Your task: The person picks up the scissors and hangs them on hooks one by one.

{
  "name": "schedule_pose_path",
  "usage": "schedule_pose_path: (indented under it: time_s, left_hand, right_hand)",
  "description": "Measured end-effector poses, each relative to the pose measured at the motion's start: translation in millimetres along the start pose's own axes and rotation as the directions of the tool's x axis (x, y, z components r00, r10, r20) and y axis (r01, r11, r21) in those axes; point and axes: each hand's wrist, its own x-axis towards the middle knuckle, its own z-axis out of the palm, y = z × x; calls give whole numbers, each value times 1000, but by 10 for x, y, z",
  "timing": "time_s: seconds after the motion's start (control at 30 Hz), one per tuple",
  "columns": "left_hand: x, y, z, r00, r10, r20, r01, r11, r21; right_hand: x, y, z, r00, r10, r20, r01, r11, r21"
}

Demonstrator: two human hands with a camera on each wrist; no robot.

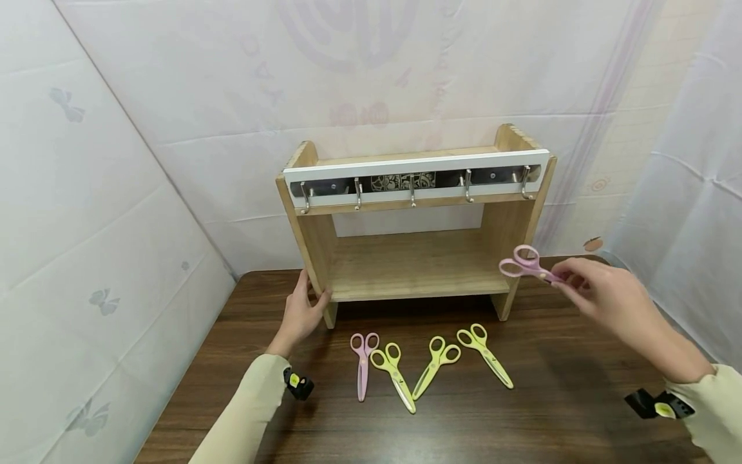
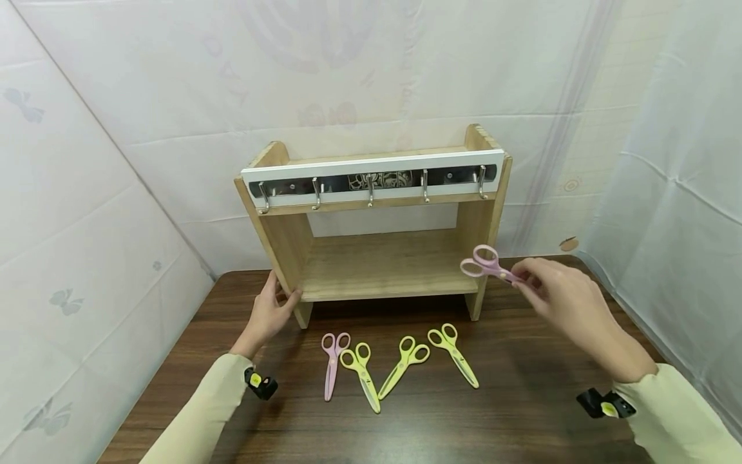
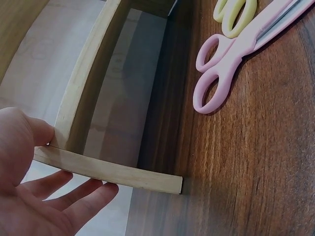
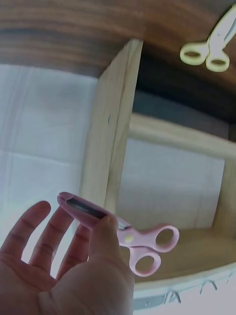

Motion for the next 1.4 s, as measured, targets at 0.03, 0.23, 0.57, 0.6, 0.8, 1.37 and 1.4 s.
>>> schedule_pose_path:
  time_s: [0.03,0.23,0.57,0.6,0.8,1.37,1.4]
  left_hand:
    - [-1,-2,-1,1000,2,1,-2,1000,0]
    - [5,-21,-5,1000,9,-1,-9,1000,-2]
    - [2,-28,-1,1000,16,-12,-16,1000,1]
    - [1,-27,0,1000,12,-11,-12,1000,-2]
    - [2,-39,1,1000,10,-6,-10,1000,-9]
    - [-1,-27,6,1000,19,-11,-19,1000,-12]
    - [-3,-25,6,1000,16,-10,-17,1000,-11]
  right_hand:
    - [33,4,-16,1000,-11,-21,11,1000,3]
    - [185,-4,-76,993,12,-117,-6,999,50]
    - [387,-86,-100,971,136,-199,-111,985,132]
    - [402,-92,-94,969,145,-201,-118,983,139]
    - [465,-106,-23,960,174,-221,-138,976,171]
    - [468,-89,107,954,211,-213,-173,968,181]
    - [469,-88,111,954,209,-214,-171,968,182]
